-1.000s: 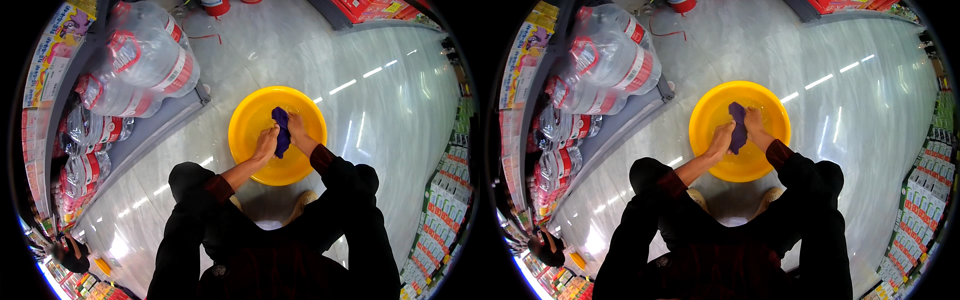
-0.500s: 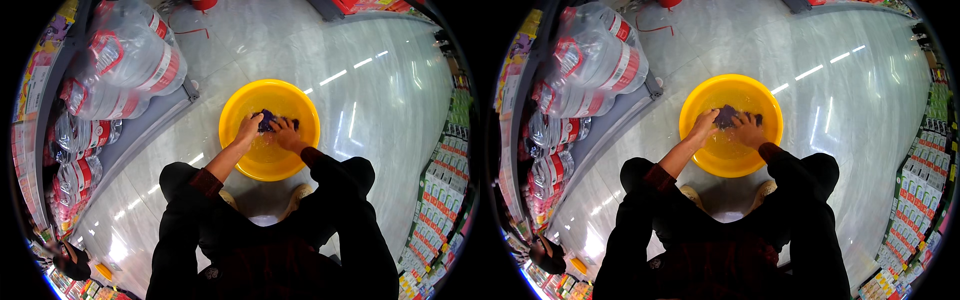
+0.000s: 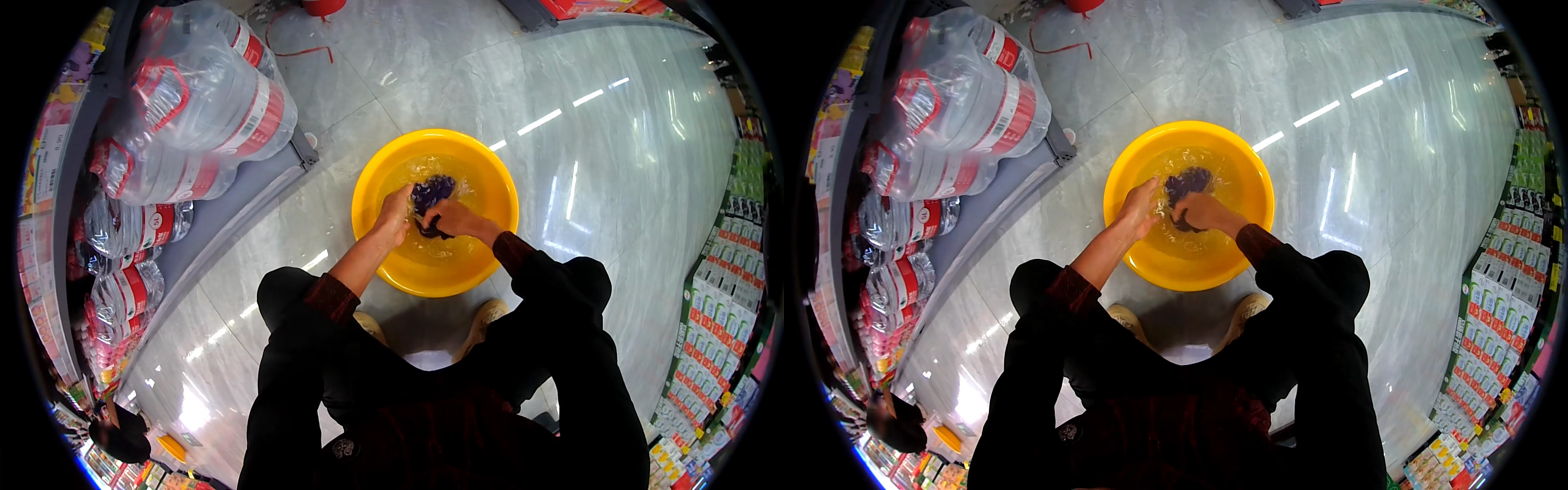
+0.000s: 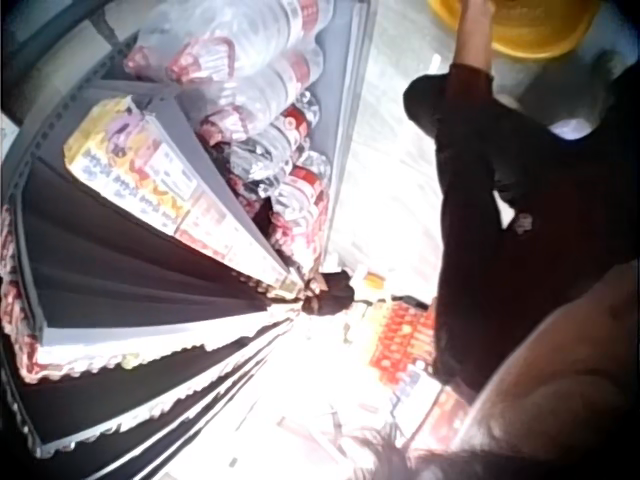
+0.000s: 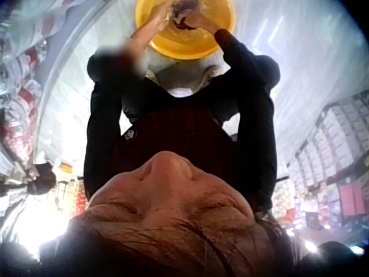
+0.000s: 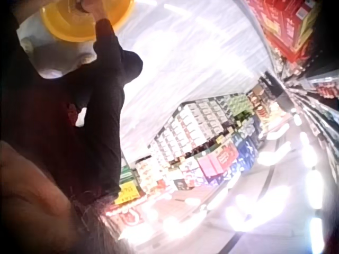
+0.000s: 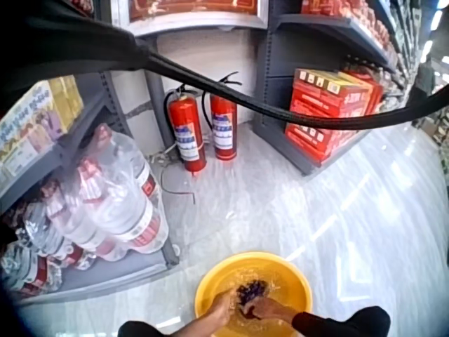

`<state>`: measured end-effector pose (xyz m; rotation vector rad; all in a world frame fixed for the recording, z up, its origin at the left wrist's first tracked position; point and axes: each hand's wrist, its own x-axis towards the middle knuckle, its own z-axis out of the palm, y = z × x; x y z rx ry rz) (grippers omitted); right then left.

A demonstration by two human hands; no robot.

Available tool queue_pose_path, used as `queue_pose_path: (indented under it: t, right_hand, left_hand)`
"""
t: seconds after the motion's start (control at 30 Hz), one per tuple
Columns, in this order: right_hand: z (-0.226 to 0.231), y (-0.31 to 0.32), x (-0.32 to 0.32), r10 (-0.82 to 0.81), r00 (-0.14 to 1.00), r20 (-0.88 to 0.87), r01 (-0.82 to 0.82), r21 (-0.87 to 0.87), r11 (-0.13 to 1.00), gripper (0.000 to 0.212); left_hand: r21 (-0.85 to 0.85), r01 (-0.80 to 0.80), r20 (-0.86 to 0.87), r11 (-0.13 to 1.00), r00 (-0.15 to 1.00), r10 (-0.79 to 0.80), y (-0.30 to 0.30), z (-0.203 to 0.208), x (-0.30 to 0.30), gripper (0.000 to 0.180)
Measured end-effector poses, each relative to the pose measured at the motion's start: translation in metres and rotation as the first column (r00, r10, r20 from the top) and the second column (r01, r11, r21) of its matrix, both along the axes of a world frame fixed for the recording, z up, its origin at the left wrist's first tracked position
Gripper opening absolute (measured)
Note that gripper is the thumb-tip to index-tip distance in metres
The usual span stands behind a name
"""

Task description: The person wrings a cloth in a yellow bucket of water and then wipes the edges of the supermarket shelves and the tops of large water bottles and juice cartons by hand.

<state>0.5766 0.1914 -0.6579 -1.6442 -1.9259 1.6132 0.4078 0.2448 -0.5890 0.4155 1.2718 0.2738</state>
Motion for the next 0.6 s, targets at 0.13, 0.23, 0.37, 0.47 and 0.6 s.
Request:
queue_pose_path:
  t: [0.13,0.23,0.37,0.47,0.6]
  right_hand:
    - [0.126,0.049,-0.003,-0.119,0.921,-0.372,-0.049,-0.413,0.91,0.03]
    - [0.168,0.057,0.007,-0.32,0.774,-0.547,0.022,-0.481,0.876,0.032]
    - [0.193,0.059,0.019,-0.422,0.425,-0.801,0.035,-0.451,0.892,0.04]
    - [0.208,0.059,0.006,-0.528,0.356,-0.771,0.105,-0.528,0.843,0.037]
    - [0.17,0.059,0.0,-0.643,0.507,-0.574,0.335,-0.557,0.76,0.029]
  left_hand:
    - [-0.109,-0.029,0.09,0.994,0.995,0.039,-0.001,0.008,0.002,0.05]
    - [-0.098,-0.062,0.367,0.993,0.926,0.094,-0.003,-0.012,-0.003,0.035]
    - [-0.115,-0.061,0.26,0.991,0.962,0.09,0.004,0.063,0.005,0.039]
    - [-0.219,-0.141,0.404,0.966,0.887,0.221,0.005,0.034,-0.002,0.041]
    - [-0.249,-0.151,0.45,0.957,0.857,0.252,0.009,0.022,0.007,0.039]
